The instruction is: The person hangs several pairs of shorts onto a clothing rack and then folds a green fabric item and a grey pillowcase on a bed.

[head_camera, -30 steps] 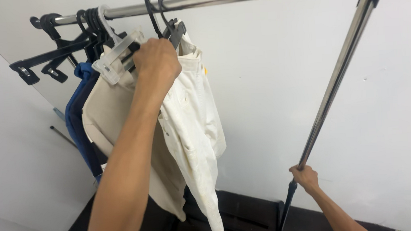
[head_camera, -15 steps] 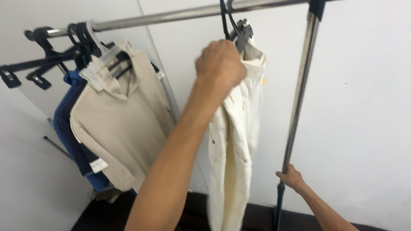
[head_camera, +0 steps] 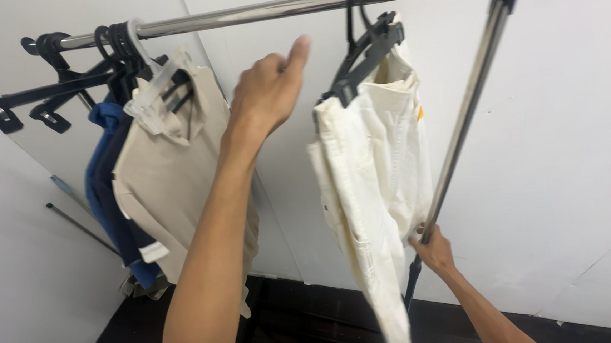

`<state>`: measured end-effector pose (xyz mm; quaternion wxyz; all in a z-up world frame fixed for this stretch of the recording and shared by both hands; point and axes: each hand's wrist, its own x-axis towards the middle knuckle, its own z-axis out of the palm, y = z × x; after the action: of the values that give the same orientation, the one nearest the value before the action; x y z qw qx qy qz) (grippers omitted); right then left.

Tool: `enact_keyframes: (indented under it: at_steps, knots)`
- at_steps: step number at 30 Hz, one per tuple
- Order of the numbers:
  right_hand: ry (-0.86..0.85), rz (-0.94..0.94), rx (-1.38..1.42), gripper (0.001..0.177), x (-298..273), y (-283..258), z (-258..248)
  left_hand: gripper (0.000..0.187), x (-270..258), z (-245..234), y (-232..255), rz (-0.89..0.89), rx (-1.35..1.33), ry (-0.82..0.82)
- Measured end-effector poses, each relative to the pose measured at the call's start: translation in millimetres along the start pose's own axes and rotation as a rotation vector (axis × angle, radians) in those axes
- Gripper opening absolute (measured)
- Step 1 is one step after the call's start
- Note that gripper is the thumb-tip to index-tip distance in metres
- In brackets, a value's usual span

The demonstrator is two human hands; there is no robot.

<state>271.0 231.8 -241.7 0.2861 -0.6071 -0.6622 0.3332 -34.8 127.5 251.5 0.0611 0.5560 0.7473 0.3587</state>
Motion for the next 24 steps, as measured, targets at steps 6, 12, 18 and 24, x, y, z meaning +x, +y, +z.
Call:
enact_keyframes:
  at_steps: [6,12,18,24]
  knots:
    - [0.017,-0.050,0.117,0.035,1.8,-18.4,-7.2,0.071,-33.2,-19.9,-40.0,0.420,0.293,0.559]
    - [-0.015,-0.084,0.017,0.035,1.0,-8.2,-24.1,0.080,-60.1,25.9,26.4,0.408,-0.076,0.051]
    - [-0.037,0.003,-0.022,0.034,-2.9,-17.3,-37.1,0.029,-68.9,19.9,25.3,0.258,0.205,0.381]
    - [0.023,0.016,-0.081,0.032,-11.2,-20.2,-40.0,0.026,-44.6,-33.4,-54.7,0.041,0.353,0.580]
